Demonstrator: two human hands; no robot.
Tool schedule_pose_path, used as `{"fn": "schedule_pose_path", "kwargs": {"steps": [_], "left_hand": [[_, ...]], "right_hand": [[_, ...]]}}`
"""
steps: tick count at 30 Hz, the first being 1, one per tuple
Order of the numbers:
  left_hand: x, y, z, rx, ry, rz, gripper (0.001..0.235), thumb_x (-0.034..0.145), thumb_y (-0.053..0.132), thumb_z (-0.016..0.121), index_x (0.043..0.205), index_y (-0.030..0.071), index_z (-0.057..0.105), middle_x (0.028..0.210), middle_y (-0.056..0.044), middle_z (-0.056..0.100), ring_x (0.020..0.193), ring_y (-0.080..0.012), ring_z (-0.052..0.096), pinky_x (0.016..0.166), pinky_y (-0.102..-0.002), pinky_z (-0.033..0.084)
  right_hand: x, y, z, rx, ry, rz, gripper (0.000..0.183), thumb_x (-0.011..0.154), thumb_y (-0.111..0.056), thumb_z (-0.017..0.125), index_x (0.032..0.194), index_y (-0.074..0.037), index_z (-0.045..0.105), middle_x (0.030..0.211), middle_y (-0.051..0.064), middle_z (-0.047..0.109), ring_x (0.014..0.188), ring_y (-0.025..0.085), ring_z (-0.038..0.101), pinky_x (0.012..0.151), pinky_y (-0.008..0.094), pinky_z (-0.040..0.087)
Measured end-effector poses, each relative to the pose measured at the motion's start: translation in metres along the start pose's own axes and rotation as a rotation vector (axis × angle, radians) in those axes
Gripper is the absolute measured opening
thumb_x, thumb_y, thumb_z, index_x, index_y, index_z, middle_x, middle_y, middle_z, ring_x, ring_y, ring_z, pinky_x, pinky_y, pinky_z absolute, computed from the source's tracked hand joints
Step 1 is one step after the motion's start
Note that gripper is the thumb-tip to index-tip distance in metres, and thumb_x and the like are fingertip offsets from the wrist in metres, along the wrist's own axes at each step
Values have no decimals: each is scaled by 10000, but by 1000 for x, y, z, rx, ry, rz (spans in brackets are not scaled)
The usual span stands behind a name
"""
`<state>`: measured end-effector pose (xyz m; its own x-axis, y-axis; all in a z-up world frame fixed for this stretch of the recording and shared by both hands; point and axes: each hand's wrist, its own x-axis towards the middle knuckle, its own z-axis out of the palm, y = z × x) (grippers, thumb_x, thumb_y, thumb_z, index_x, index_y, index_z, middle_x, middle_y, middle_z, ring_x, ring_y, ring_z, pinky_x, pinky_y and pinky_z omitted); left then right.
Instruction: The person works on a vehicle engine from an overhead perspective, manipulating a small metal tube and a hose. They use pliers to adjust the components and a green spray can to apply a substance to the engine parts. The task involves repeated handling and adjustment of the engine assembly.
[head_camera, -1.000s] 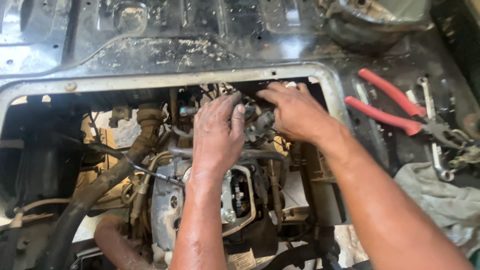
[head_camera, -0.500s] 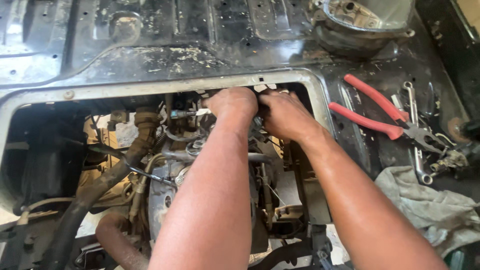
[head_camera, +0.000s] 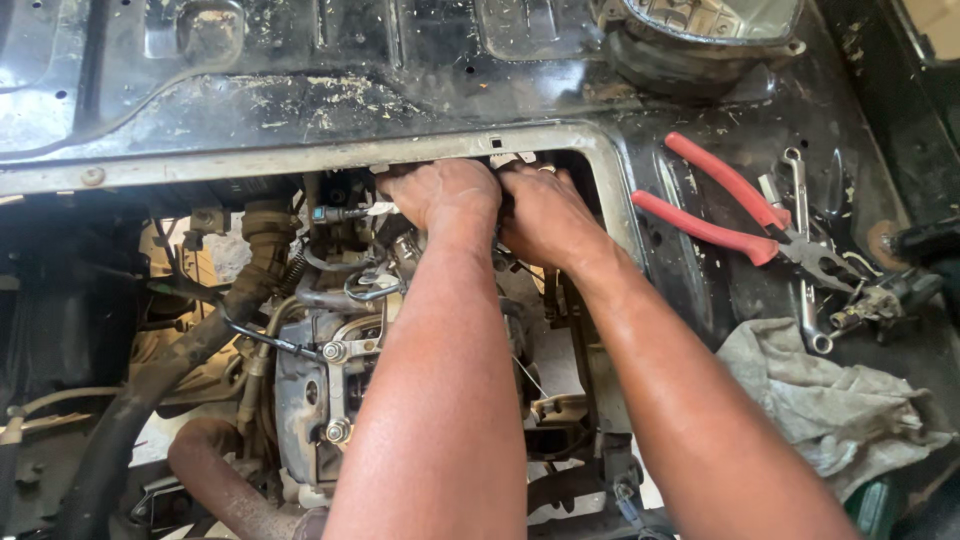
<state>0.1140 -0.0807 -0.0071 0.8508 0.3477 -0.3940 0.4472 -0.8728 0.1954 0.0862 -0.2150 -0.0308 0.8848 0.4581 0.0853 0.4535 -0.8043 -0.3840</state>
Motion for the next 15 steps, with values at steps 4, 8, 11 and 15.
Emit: {"fn": "schedule_pose_path", "kwargs": {"steps": [4, 8, 11, 15], "left_hand": [[1, 5, 5, 19, -8, 4, 422, 996, 341, 461, 1278, 153, 711, 1366, -92, 646, 1275, -281, 604, 1119, -527, 258], [6, 7, 4, 51, -116, 4, 422, 1030, 333, 447, 1299, 141, 709, 1385, -91, 649, 1282, -268, 617, 1184, -533, 254], [12, 6, 1, -17, -193, 21, 423, 1001, 325, 526, 1312, 101, 703, 1407, -122, 638, 1296, -316, 611, 1005, -485, 494], [7, 1, -10, -11, -256, 70, 450, 977, 373, 563, 1320, 110, 687, 1417, -126, 617, 1306, -291, 599, 1029, -437, 471]], "right_hand": [[2, -6, -5, 44, -98, 128, 331, 848, -219, 691, 1123, -36, 677, 1207, 221, 669, 1184, 426, 593, 1000, 593, 412], [2, -11, -10, 39, -108, 140, 363, 819, -212, 700, 1126, -22, 669, 1210, 255, 655, 1178, 444, 583, 1009, 604, 401], [4, -6, -6, 10, -106, 108, 373, 778, -157, 695, 1121, -13, 670, 1222, 274, 646, 1192, 448, 577, 1018, 602, 401], [2, 1, -2, -13, -73, 79, 379, 714, -66, 680, 1087, 0, 673, 1226, 276, 648, 1210, 452, 569, 1035, 610, 375]]}}
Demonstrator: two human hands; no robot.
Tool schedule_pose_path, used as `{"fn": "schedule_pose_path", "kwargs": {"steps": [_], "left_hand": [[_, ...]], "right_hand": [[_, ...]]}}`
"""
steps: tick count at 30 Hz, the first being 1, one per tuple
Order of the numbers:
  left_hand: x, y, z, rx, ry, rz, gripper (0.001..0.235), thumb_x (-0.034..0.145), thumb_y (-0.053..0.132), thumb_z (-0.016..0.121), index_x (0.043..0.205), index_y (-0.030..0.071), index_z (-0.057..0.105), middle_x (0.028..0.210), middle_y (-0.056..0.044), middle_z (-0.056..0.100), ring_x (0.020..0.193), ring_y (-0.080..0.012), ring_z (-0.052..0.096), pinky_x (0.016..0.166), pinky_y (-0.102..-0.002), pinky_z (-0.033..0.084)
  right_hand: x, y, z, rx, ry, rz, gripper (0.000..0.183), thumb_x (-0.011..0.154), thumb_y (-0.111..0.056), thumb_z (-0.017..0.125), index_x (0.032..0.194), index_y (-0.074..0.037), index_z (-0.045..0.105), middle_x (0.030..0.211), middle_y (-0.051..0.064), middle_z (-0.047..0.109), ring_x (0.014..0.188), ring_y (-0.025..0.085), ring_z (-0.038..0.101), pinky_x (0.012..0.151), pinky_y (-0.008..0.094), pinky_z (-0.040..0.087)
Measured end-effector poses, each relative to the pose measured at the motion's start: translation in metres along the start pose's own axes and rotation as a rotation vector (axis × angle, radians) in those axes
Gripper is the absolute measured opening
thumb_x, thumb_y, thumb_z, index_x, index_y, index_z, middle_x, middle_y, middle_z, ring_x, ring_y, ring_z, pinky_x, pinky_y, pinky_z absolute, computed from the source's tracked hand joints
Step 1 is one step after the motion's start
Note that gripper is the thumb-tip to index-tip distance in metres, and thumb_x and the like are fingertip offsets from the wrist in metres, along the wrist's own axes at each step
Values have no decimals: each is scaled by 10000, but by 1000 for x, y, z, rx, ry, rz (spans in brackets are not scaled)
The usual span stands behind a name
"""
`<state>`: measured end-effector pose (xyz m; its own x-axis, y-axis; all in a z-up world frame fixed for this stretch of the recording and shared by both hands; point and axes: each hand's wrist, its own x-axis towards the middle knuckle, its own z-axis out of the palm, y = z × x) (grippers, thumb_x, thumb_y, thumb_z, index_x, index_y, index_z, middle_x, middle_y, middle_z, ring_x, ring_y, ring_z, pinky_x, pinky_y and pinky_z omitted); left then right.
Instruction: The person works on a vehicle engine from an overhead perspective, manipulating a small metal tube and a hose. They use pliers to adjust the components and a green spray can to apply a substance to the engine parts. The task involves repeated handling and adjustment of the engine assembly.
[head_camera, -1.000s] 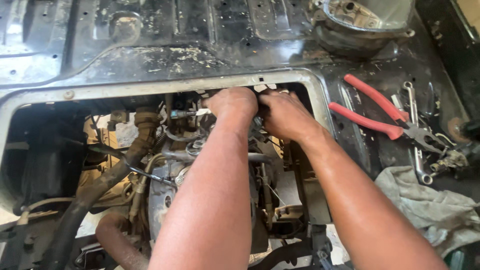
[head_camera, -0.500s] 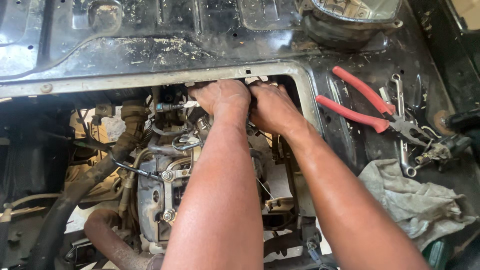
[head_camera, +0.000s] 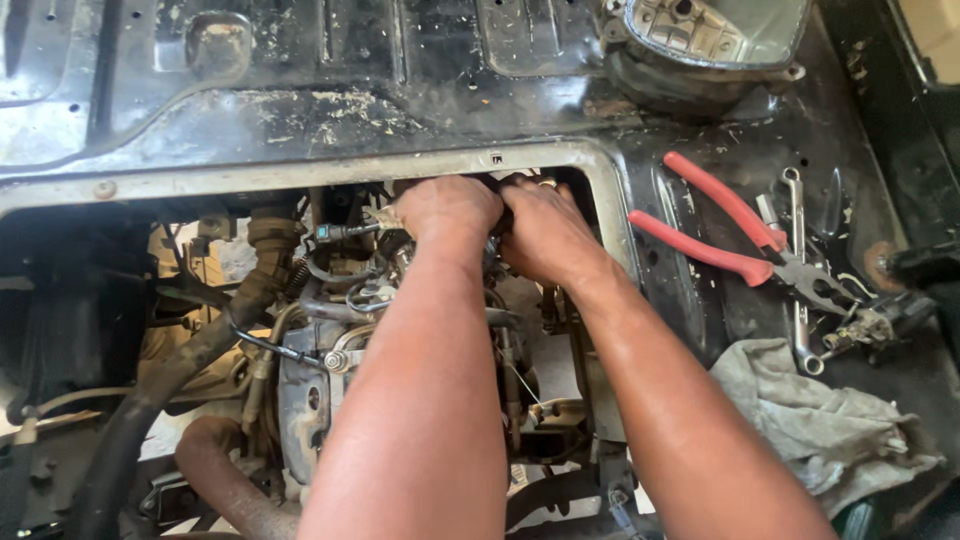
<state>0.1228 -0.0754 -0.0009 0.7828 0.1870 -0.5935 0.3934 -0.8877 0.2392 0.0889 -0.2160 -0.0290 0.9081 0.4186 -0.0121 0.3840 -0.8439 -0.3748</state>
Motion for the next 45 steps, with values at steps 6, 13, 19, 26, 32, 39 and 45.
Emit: {"fn": "schedule_pose_path", "kwargs": {"steps": [6, 13, 19, 26, 32, 39, 45], "left_hand": [[-9, 2, 3, 10, 137, -17, 410, 991, 361, 525, 1308, 165, 695, 1396, -112, 625, 1284, -299, 604, 1061, -516, 421], [-4, 8, 8, -28, 130, -91, 422, 1042, 378, 464, 1297, 157, 717, 1340, -103, 693, 1238, -266, 659, 1073, -431, 415], [2, 4, 3, 40, 50, -4, 407, 1002, 364, 528, 1308, 161, 701, 1380, -108, 645, 1258, -270, 629, 1002, -422, 466], [11, 3, 12, -51, 44, -52, 422, 999, 382, 555, 1310, 140, 708, 1379, -137, 659, 1257, -292, 642, 1001, -421, 483], [-1, -6, 4, -51, 119, 39, 456, 974, 366, 548, 1360, 151, 664, 1419, -149, 605, 1297, -350, 590, 1016, -485, 469], [-1, 0, 5, -54, 115, -3, 432, 971, 350, 545, 1315, 138, 699, 1390, -137, 638, 1289, -298, 616, 1039, -428, 466], [-7, 5, 4, 4, 69, -30, 410, 1029, 336, 485, 1295, 120, 711, 1351, -131, 682, 1246, -273, 660, 1027, -416, 460]], "right_hand": [[1, -6, -4, 50, -32, 23, 357, 788, -153, 701, 1111, -6, 664, 1190, 256, 660, 1172, 446, 587, 993, 591, 412], [0, -9, -11, 55, -64, 41, 408, 797, -214, 731, 1139, -8, 648, 1201, 250, 650, 1170, 442, 582, 984, 590, 414], [-2, -3, -1, 5, -14, 18, 408, 756, -76, 674, 1157, -7, 651, 1211, 254, 652, 1176, 443, 580, 1004, 582, 411], [0, 6, 6, 16, -6, -20, 384, 733, -72, 692, 1112, -25, 654, 1148, 222, 672, 1141, 427, 589, 934, 588, 419], [-3, -3, 4, -5, 32, -37, 387, 686, -76, 712, 1064, -19, 651, 1142, 234, 673, 1131, 435, 600, 929, 582, 439], [-1, 2, 3, 9, -40, 32, 406, 710, -84, 703, 1102, -1, 635, 1186, 232, 655, 1192, 417, 576, 1000, 577, 420], [0, 0, 2, 17, 8, -21, 479, 716, -94, 738, 1165, 26, 619, 1262, 290, 598, 1225, 454, 525, 1023, 620, 349]]}}
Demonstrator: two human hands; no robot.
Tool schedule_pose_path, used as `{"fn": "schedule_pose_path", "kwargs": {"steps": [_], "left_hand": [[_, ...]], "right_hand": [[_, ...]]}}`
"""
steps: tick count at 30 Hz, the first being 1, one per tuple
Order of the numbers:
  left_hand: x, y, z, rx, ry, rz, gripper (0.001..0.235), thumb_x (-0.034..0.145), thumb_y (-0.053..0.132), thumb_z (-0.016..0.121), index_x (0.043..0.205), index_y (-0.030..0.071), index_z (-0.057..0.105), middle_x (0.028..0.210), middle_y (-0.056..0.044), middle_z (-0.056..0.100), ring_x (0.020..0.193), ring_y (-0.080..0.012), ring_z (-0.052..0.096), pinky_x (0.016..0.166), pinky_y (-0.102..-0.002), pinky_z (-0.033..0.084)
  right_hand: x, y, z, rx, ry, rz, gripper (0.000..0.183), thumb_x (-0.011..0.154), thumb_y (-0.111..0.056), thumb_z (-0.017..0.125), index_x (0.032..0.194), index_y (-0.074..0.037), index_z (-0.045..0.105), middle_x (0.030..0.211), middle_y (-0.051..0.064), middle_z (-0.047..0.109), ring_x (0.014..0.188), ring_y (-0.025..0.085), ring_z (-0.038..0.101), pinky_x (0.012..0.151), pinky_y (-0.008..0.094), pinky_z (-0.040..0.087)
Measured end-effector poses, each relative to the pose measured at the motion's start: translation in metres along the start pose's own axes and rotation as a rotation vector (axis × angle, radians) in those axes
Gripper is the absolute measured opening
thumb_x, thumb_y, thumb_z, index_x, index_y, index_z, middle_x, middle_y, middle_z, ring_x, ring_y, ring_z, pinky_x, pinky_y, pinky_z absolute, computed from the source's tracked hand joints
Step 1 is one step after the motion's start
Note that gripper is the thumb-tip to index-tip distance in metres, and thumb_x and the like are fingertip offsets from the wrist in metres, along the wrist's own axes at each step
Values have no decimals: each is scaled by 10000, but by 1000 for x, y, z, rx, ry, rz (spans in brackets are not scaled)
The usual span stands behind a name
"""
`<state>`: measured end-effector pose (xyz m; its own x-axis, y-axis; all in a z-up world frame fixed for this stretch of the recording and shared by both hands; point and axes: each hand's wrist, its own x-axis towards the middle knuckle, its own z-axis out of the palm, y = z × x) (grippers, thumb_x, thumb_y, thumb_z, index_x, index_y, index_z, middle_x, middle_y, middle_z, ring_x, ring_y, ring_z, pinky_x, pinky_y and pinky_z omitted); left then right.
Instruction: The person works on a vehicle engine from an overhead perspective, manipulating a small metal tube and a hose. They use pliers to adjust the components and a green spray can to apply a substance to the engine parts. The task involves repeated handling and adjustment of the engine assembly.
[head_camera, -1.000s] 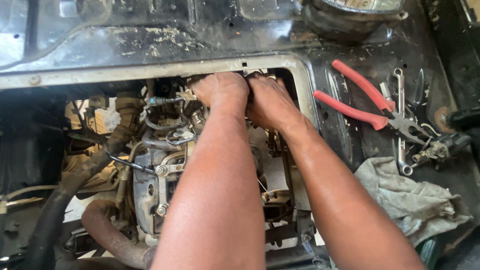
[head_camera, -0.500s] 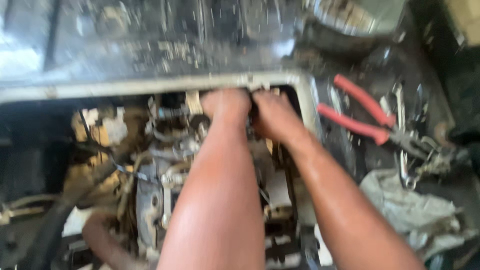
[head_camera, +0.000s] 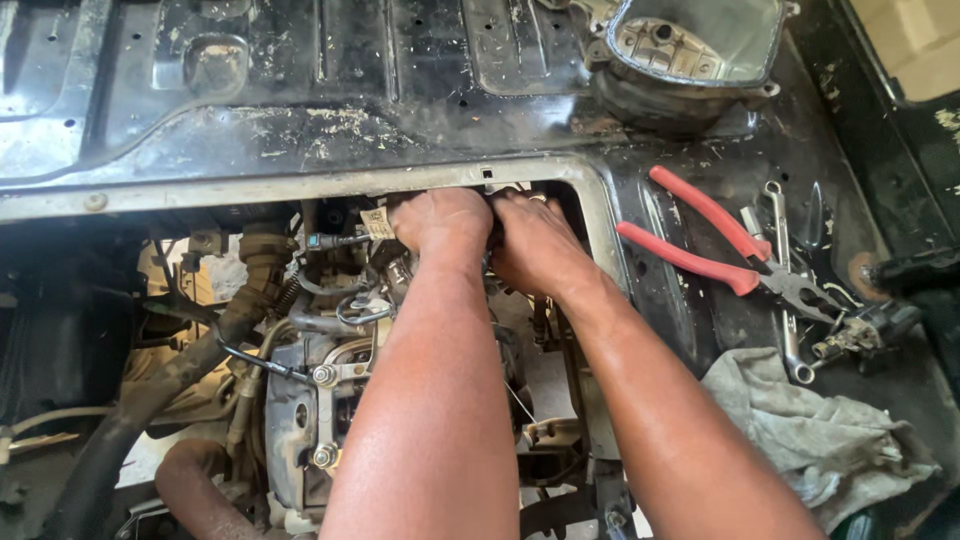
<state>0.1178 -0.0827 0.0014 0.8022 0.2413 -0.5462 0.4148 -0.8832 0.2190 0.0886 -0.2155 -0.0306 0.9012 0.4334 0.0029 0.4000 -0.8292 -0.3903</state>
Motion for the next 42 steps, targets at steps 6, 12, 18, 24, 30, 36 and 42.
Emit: {"fn": "schedule_pose_path", "kwargs": {"steps": [6, 12, 18, 24, 30, 36, 42], "left_hand": [[13, -4, 12, -97, 63, -16, 392, 998, 336, 520, 1284, 165, 725, 1375, -130, 657, 1277, -306, 633, 992, -422, 503], [16, -17, -2, 55, -101, 193, 397, 975, 332, 533, 1275, 156, 722, 1385, -126, 644, 1297, -287, 618, 1043, -401, 486], [-60, -114, -21, -126, 372, 703, 315, 946, 290, 600, 1124, 56, 714, 1147, -185, 684, 1153, -378, 602, 994, -474, 445], [-164, -218, -9, -460, 729, 456, 189, 912, 165, 693, 1042, 32, 727, 1175, -147, 710, 1191, -337, 616, 1025, -434, 464], [-117, -290, -70, -162, 981, 600, 308, 946, 223, 754, 1178, 29, 692, 1363, -186, 654, 1329, -370, 577, 1145, -457, 445], [0, -163, -100, -328, 592, 907, 365, 1029, 319, 648, 1274, 49, 641, 1216, -157, 648, 1179, -305, 609, 1024, -437, 465], [35, -117, -71, -324, 692, 597, 247, 942, 288, 669, 1042, 66, 626, 1046, -121, 649, 1013, -305, 646, 909, -457, 488]], "right_hand": [[-1, -21, -17, -25, -211, 209, 531, 757, -119, 694, 1271, -45, 585, 1384, 205, 590, 1341, 375, 511, 1133, 558, 365], [1, 2, -1, 46, -78, 119, 575, 774, -63, 629, 1341, -3, 549, 1440, 254, 519, 1393, 406, 437, 1149, 613, 269], [1, 4, 3, 32, 23, 68, 423, 837, -27, 553, 1236, -19, 692, 1219, 284, 659, 1171, 448, 613, 1078, 522, 450], [-15, -52, -31, 164, 377, 136, 213, 868, -160, 588, 950, -40, 744, 1009, 200, 740, 985, 397, 702, 911, 433, 549], [-21, -38, 4, 1473, -44, 940, 353, 958, -422, 541, 1155, -173, 698, 1134, 115, 745, 1041, 294, 684, 909, 471, 544], [84, 89, 111, 1639, 274, 990, 385, 984, -374, 511, 1162, -88, 696, 1105, 128, 730, 944, 313, 677, 813, 501, 551], [97, 141, 170, 1719, 249, 788, 323, 994, -324, 567, 1117, -64, 713, 993, 155, 709, 809, 326, 678, 709, 508, 580]]}}
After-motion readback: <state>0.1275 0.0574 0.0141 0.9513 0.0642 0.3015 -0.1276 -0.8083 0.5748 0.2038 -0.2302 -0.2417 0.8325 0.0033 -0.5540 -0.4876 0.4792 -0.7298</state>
